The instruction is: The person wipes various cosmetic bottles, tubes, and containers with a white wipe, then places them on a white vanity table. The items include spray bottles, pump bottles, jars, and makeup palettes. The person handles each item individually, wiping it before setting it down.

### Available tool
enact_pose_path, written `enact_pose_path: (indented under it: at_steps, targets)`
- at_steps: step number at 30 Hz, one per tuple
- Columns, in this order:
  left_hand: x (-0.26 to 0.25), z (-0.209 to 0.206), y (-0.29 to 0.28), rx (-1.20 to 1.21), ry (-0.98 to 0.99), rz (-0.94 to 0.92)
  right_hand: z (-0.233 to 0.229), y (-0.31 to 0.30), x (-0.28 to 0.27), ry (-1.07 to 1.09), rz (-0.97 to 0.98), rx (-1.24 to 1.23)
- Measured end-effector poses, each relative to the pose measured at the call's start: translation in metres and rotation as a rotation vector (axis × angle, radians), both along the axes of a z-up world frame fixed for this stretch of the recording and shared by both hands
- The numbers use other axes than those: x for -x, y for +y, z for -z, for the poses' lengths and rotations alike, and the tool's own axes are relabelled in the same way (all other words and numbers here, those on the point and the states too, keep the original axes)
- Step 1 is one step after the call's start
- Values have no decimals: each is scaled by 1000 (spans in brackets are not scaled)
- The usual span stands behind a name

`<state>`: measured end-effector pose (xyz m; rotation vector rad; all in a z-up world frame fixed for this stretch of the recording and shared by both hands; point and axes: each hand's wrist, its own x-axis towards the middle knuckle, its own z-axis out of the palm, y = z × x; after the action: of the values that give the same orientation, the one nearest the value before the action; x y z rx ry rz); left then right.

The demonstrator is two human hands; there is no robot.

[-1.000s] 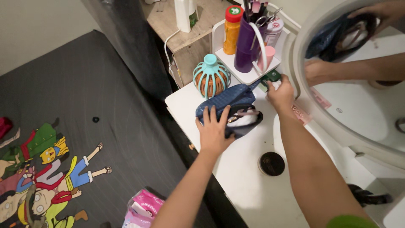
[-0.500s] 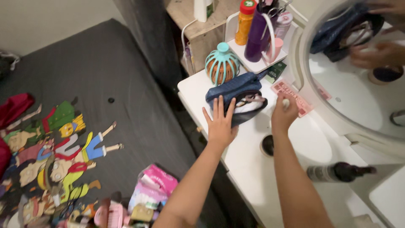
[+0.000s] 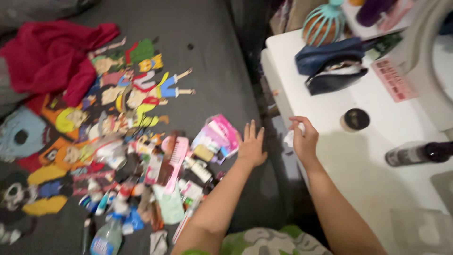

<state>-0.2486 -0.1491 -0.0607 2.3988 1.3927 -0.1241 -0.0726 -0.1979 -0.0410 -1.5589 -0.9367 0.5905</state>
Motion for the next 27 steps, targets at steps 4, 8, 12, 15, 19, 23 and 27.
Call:
enact_pose_path:
  at_steps: [4, 8, 12, 15, 19, 23, 27]
  targets:
    - [70, 24, -25, 2, -30, -134, 12, -2, 38, -18, -204, 94]
    - [156, 48, -53, 56, 13, -316, 34, -9, 76, 39, -393, 100]
    - [225, 64, -84, 124, 52, -489, 69, -7, 121, -32, -441, 227]
    - [258, 67, -101, 132, -24, -526, 104, 1, 150, -132, -449, 395]
    - [287, 63, -117, 154, -98, -529, 153, 16, 187, -300, -503, 480]
    - [318, 53, -130, 5, -290, -487, 179, 28, 224, -374, -446, 488]
    - [346, 40, -143, -46, -388, -491, 177, 34, 249, -415, -330, 723]
